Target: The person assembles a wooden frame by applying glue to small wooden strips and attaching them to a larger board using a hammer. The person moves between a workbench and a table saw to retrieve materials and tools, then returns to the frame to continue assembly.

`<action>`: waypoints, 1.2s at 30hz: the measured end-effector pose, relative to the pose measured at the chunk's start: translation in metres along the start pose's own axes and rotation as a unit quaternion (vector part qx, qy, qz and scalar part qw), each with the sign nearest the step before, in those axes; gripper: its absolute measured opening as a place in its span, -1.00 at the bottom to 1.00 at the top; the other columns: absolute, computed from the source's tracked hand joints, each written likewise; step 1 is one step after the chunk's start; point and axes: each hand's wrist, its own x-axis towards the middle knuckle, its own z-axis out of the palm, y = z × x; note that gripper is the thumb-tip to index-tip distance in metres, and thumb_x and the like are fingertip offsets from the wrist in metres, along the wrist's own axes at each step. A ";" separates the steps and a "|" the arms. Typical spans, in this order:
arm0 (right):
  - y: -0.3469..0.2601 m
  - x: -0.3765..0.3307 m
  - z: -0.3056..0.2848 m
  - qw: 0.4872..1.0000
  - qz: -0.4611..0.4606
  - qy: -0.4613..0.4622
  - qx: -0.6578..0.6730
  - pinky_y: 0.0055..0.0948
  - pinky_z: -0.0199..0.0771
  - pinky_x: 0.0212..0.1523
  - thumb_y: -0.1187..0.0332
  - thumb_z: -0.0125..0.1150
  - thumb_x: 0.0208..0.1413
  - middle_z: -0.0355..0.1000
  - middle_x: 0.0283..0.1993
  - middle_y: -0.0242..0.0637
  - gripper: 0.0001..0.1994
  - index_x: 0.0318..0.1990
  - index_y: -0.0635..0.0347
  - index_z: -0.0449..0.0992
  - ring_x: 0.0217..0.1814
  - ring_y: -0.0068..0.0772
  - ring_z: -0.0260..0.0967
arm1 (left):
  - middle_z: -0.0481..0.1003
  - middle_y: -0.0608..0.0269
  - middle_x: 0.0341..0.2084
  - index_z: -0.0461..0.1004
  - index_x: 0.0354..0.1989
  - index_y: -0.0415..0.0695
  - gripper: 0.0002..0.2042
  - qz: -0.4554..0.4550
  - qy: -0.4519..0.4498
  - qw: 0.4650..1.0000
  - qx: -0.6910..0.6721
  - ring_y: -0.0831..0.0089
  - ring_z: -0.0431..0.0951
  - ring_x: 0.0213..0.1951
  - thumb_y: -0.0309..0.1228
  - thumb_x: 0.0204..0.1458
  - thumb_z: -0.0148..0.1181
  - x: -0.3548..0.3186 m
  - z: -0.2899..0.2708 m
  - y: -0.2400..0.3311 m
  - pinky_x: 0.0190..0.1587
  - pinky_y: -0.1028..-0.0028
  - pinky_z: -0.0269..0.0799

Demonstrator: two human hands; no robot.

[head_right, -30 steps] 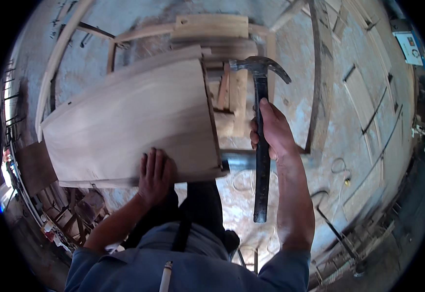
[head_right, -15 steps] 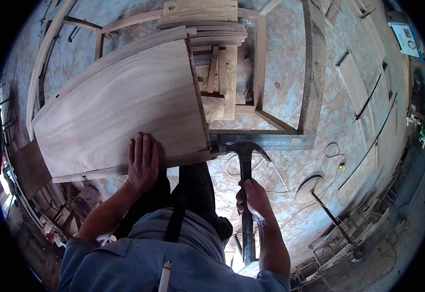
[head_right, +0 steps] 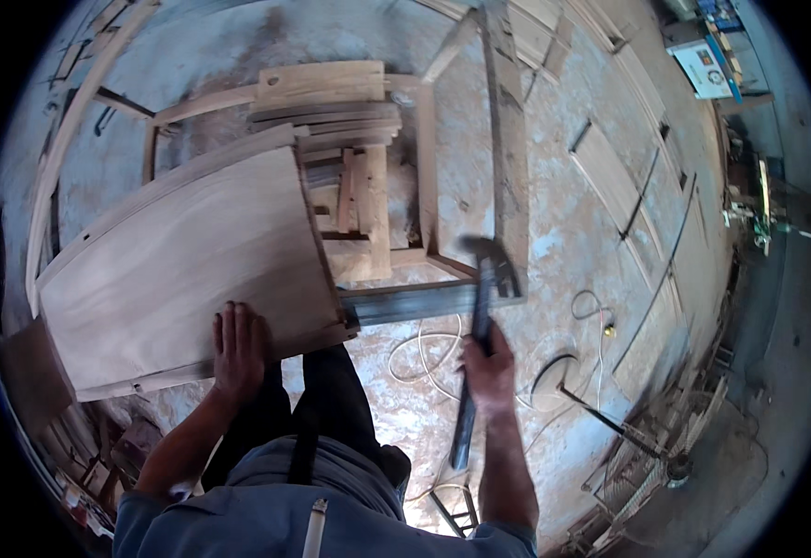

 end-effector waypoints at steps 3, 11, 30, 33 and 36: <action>0.000 0.058 -0.017 0.984 0.012 0.072 -0.160 -0.48 0.26 -0.60 0.25 0.27 0.13 0.32 -0.59 -0.39 -0.79 -0.30 0.23 0.47 -0.57 -0.61 0.26 | 0.25 -0.31 0.22 0.38 0.15 -0.31 -0.56 0.006 -0.014 1.000 0.012 -0.24 0.20 0.30 -0.39 0.09 -0.05 -0.002 -0.006 -0.002 0.31 -0.17 0.10; 0.054 0.163 -0.030 0.890 -0.101 0.233 -0.378 -0.07 0.43 0.00 -0.05 0.22 0.11 0.50 -0.06 0.21 -0.40 -0.02 0.45 0.47 -0.03 0.21 0.46 | 0.25 -0.35 0.21 0.37 0.14 -0.28 -0.54 0.014 -0.003 1.000 -0.015 -0.23 0.23 0.28 -0.29 0.09 0.02 -0.004 -0.010 -0.006 0.27 -0.19 0.16; 0.083 0.217 -0.060 0.834 -0.111 0.221 -0.493 0.07 0.56 -0.22 -0.08 0.25 0.09 0.52 -0.23 0.21 -0.36 -0.13 0.55 0.46 -0.24 0.23 0.52 | 0.20 -0.07 0.31 0.32 0.20 -0.21 -0.51 -0.027 0.082 0.994 -0.070 0.05 0.15 0.37 -0.23 0.12 -0.05 -0.019 -0.003 -0.009 0.40 0.03 0.01; 0.107 0.236 -0.079 0.761 -0.495 0.207 -0.365 0.03 0.56 -0.22 -0.08 0.31 0.05 0.55 -0.27 0.13 -0.37 -0.18 0.53 0.49 -0.26 0.16 0.53 | 0.18 -0.09 0.32 0.32 0.20 -0.21 -0.51 -0.025 0.082 0.992 -0.092 0.03 0.13 0.38 -0.23 0.13 -0.06 -0.028 -0.005 -0.015 0.41 0.02 -0.02; 0.107 0.248 -0.087 0.832 -0.266 0.195 -0.446 -0.01 0.57 -0.21 -0.06 0.31 0.06 0.55 -0.30 0.12 -0.39 -0.18 0.53 0.50 -0.24 0.14 0.54 | 0.16 -0.11 0.33 0.30 0.21 -0.23 -0.50 -0.034 0.072 0.992 -0.099 0.01 0.10 0.40 -0.24 0.13 -0.07 -0.044 -0.009 -0.023 0.42 0.01 -0.04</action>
